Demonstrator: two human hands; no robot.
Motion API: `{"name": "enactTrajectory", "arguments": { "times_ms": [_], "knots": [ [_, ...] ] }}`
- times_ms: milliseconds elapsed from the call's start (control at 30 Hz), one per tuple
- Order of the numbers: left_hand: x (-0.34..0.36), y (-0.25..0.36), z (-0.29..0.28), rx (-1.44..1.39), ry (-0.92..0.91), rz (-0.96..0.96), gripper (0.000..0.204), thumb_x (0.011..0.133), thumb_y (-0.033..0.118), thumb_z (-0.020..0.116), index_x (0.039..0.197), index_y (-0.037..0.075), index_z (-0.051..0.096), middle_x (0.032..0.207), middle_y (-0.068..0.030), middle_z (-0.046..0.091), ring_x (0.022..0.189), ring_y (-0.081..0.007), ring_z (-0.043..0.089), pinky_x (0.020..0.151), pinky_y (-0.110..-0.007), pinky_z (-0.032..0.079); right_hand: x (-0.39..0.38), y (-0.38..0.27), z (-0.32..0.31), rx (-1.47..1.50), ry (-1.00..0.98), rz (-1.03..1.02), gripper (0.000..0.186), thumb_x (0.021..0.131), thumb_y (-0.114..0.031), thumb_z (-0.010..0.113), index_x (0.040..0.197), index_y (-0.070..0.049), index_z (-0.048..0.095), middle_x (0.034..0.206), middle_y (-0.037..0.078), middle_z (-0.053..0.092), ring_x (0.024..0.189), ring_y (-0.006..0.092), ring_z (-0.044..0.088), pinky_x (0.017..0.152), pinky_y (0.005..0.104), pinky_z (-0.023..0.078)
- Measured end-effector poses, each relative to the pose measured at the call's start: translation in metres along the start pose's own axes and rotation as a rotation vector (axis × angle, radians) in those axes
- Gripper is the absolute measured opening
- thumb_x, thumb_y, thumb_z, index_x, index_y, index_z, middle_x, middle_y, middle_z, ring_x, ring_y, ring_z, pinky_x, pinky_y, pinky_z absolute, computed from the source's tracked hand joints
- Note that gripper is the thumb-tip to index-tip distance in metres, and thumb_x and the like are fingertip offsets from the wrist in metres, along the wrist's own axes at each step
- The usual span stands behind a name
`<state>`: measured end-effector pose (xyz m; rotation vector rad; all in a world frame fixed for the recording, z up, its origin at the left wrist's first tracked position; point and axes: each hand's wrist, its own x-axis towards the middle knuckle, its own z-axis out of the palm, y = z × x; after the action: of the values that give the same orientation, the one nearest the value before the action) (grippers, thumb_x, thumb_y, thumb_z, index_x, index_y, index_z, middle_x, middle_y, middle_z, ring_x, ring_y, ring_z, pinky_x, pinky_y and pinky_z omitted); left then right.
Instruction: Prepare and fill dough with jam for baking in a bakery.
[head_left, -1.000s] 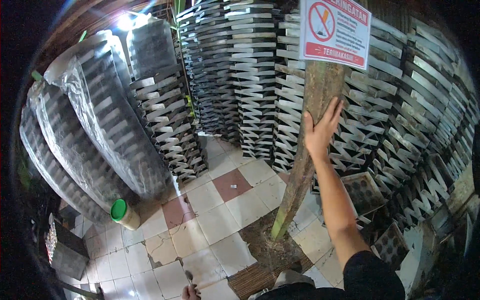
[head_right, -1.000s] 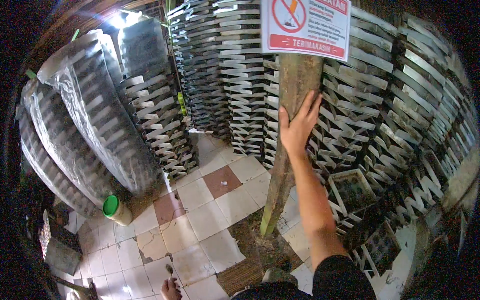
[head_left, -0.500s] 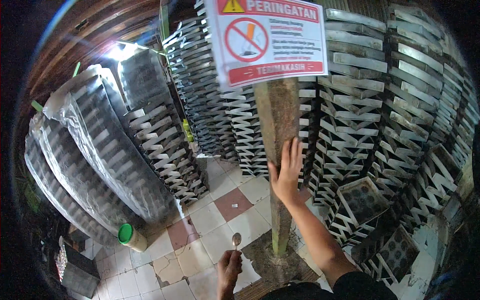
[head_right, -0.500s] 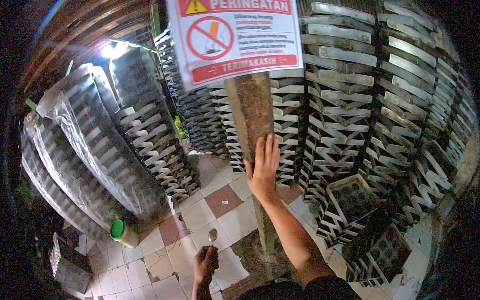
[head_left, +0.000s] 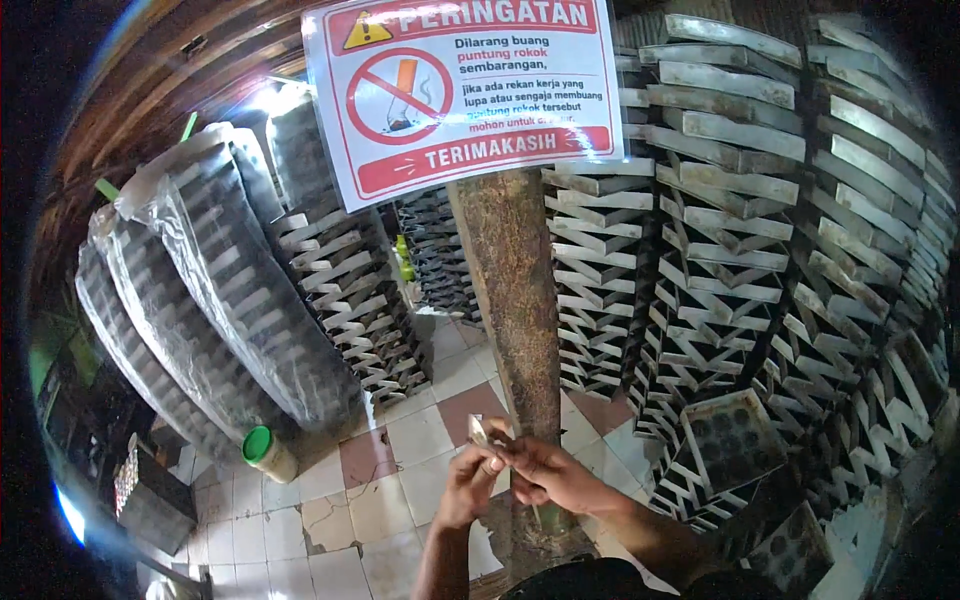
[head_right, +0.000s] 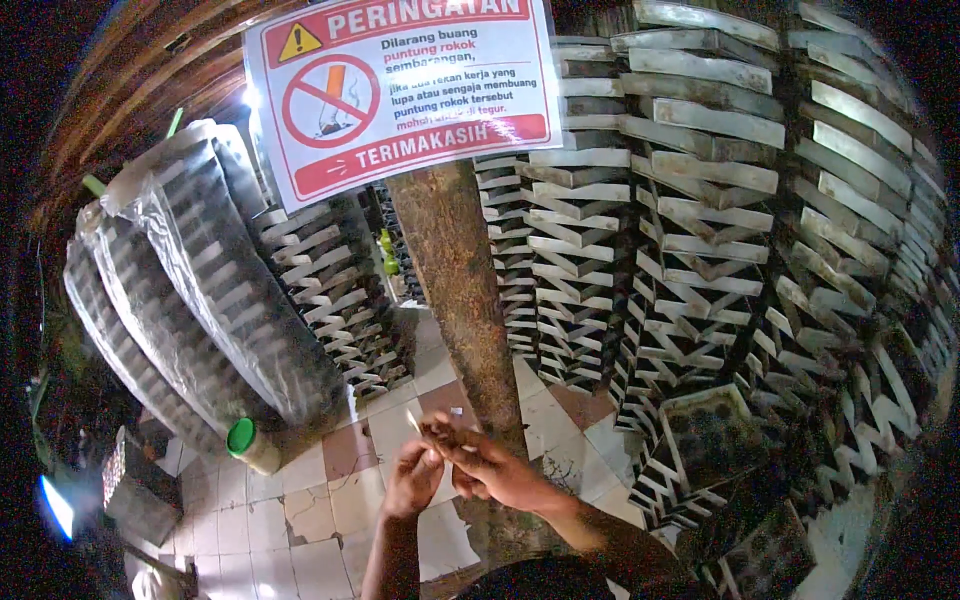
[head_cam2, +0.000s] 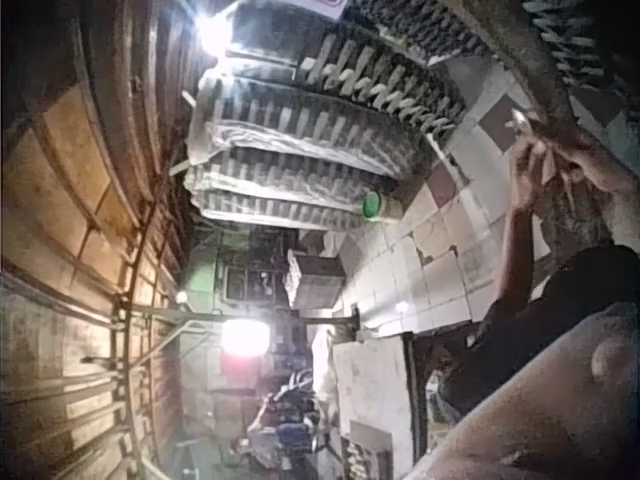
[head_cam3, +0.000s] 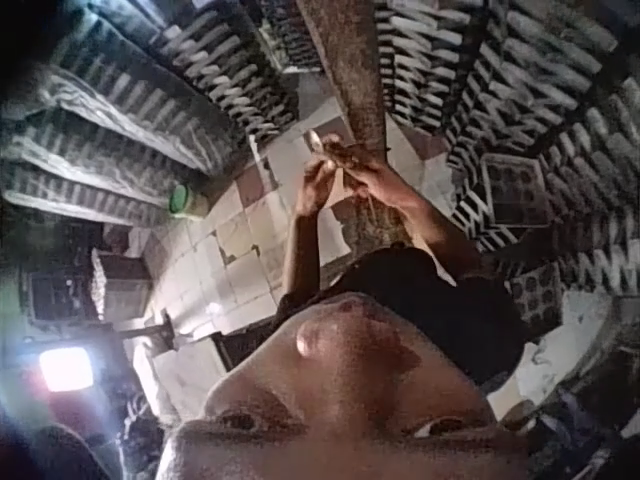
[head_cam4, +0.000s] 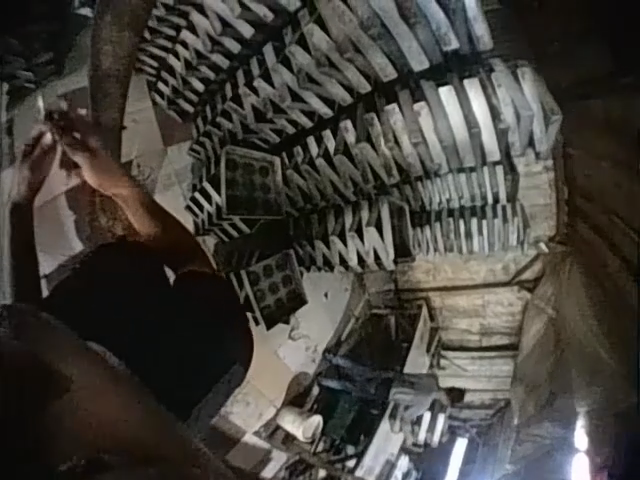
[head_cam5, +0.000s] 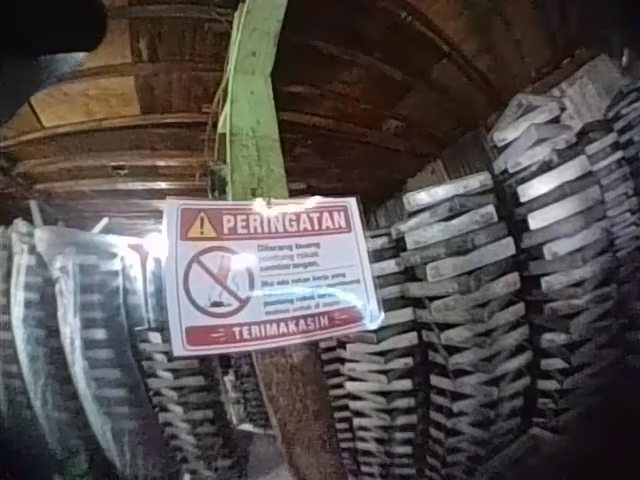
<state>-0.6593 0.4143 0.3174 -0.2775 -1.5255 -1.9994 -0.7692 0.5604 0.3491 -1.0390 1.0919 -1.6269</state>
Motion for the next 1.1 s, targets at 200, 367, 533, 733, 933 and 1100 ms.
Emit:
{"name": "enactTrajectory", "arguments": {
  "times_ms": [200,367,533,733,933,1100],
  "knots": [
    [0.028,0.031,0.013,0.326,0.104,0.056,0.036,0.103,0.017,0.062,0.136,0.005,0.054,0.138,-0.0068,0.051,0.106,-0.0164,0.059,0.093,-0.034,0.047,0.061,-0.176,-0.016,-1.02,0.598,-1.087,0.032,0.096,-0.001,0.059,0.127,-0.004,0.064,0.09,0.016,0.067,0.077,0.0285,0.068,0.068,0.0391,0.053],
    [0.031,0.034,0.029,0.348,0.103,-0.039,0.035,0.103,0.022,0.062,0.133,0.005,0.056,0.134,-0.0049,0.054,0.101,-0.0145,0.06,0.09,-0.031,0.047,0.118,-0.278,-0.044,-1.635,0.984,-1.155,0.053,0.084,0.001,0.064,0.136,-0.01,0.057,0.103,0.018,0.061,0.076,0.0353,0.068,0.062,0.0462,0.055],
    [-0.022,0.021,0.003,0.365,0.249,-0.166,0.032,0.103,0.024,0.064,0.127,0.003,0.061,0.118,-0.0055,0.065,0.096,-0.0139,0.061,0.085,-0.03,0.048,0.079,-0.192,-0.055,-1.718,0.698,-0.955,0.062,0.083,-0.002,0.067,0.142,-0.011,0.052,0.105,0.019,0.058,0.072,0.0355,0.068,0.06,0.0462,0.056],
    [-0.077,0.021,-0.012,0.45,0.337,-0.315,0.027,0.105,0.021,0.059,0.12,-0.001,0.065,0.111,-0.0073,0.069,0.089,-0.0145,0.062,0.08,-0.031,0.049,0.042,-0.151,-0.047,-1.38,0.475,-0.812,0.042,0.086,-0.002,0.067,0.127,-0.012,0.067,0.092,0.016,0.065,0.077,0.0348,0.069,0.066,0.0444,0.057],
    [-0.105,0.014,-0.018,0.381,0.337,-0.42,0.028,0.105,0.021,0.059,0.122,-0.001,0.065,0.112,-0.0075,0.07,0.089,-0.0138,0.062,0.081,-0.031,0.049,0.084,-0.285,-0.009,-1.382,0.887,-1.349,0.038,0.087,0.002,0.062,0.124,-0.007,0.066,0.097,0.02,0.067,0.084,0.0379,0.068,0.073,0.0454,0.055],
    [-0.142,0.031,-0.027,0.379,0.349,-0.45,0.031,0.106,0.023,0.057,0.123,-0.001,0.065,0.111,-0.0088,0.07,0.09,-0.0146,0.063,0.081,-0.03,0.049,0.093,-0.196,-0.028,-1.684,0.871,-0.993,0.07,0.079,0.004,0.064,0.145,-0.016,0.052,0.104,0.021,0.065,0.077,0.0398,0.068,0.065,0.0485,0.056]
  ]
}}
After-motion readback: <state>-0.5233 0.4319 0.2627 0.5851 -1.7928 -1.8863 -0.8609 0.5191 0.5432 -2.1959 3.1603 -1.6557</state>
